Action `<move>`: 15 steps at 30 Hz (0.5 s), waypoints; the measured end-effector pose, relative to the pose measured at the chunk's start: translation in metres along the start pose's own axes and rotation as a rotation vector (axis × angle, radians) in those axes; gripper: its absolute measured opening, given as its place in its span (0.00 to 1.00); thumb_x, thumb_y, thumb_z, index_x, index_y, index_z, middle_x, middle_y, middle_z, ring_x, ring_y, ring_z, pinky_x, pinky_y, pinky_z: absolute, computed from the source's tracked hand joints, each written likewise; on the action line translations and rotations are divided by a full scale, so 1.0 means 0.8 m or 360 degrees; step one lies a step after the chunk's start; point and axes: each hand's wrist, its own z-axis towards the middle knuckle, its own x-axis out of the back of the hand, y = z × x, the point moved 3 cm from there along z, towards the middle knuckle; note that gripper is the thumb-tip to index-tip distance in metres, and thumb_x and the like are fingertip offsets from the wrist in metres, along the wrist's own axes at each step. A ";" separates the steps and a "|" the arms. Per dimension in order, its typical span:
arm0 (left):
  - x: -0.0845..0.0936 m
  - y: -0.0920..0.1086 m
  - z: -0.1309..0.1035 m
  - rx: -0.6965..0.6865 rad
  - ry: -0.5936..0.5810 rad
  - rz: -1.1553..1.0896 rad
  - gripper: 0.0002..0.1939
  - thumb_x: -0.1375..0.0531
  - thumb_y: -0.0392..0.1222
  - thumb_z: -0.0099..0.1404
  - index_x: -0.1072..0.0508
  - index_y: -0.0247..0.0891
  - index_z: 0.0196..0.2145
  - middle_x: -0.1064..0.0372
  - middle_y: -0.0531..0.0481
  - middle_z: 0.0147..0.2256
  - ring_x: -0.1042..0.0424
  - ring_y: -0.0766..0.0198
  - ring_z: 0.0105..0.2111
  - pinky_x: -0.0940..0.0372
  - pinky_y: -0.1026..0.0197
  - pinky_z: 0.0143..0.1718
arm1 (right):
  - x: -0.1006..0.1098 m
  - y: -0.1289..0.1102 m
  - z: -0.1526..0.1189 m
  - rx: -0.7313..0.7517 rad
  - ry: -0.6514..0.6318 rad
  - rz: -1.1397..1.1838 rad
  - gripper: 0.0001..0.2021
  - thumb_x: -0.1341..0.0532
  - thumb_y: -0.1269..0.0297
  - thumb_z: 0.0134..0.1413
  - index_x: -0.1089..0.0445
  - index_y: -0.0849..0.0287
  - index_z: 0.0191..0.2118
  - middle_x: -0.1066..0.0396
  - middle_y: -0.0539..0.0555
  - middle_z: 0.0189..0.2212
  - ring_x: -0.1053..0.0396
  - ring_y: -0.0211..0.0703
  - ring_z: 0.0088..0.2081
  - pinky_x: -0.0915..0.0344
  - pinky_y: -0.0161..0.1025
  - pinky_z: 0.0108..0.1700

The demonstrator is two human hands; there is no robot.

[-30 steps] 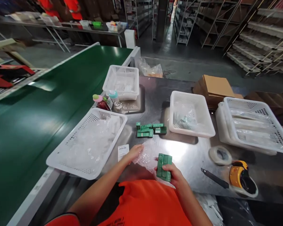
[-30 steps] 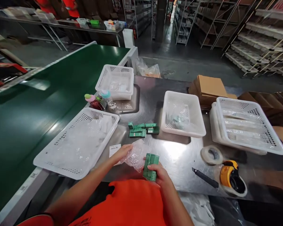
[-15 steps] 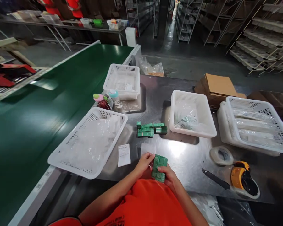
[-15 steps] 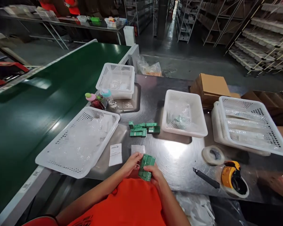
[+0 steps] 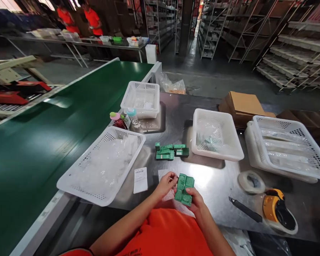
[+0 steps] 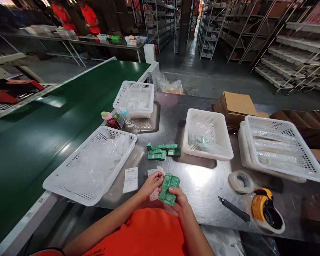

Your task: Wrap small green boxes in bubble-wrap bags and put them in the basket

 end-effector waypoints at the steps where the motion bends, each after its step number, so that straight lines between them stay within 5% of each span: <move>1: -0.003 0.003 -0.003 0.0007 -0.0026 -0.0066 0.17 0.36 0.52 0.53 0.33 0.38 0.32 0.32 0.53 0.29 0.32 0.67 0.27 0.37 0.63 0.30 | 0.001 0.000 -0.002 -0.0003 -0.0036 0.0012 0.25 0.28 0.61 0.31 0.26 0.62 0.42 0.21 0.57 0.32 0.24 0.47 0.34 0.29 0.44 0.42; 6: 0.007 0.007 -0.015 0.0157 0.0064 -0.0038 0.14 0.36 0.49 0.48 0.31 0.36 0.28 0.32 0.53 0.26 0.33 0.66 0.24 0.38 0.62 0.28 | -0.001 0.001 -0.010 0.0033 -0.0084 -0.0067 0.33 0.29 0.63 0.31 0.29 0.63 0.50 0.21 0.56 0.31 0.24 0.46 0.32 0.29 0.44 0.42; 12: 0.027 0.009 -0.012 -0.0017 0.0444 0.0288 0.12 0.42 0.51 0.52 0.33 0.38 0.25 0.36 0.54 0.23 0.37 0.65 0.25 0.41 0.63 0.29 | -0.011 -0.004 -0.012 0.0149 -0.0023 -0.0191 0.36 0.29 0.65 0.34 0.33 0.56 0.56 0.22 0.53 0.38 0.24 0.43 0.36 0.30 0.40 0.41; 15: 0.025 0.011 -0.009 -0.0061 0.0356 0.0635 0.04 0.45 0.41 0.54 0.35 0.38 0.26 0.35 0.54 0.25 0.37 0.66 0.27 0.42 0.64 0.31 | -0.015 -0.005 -0.010 0.0110 -0.0118 -0.0318 0.40 0.28 0.65 0.34 0.35 0.55 0.59 0.23 0.53 0.40 0.25 0.44 0.37 0.31 0.40 0.40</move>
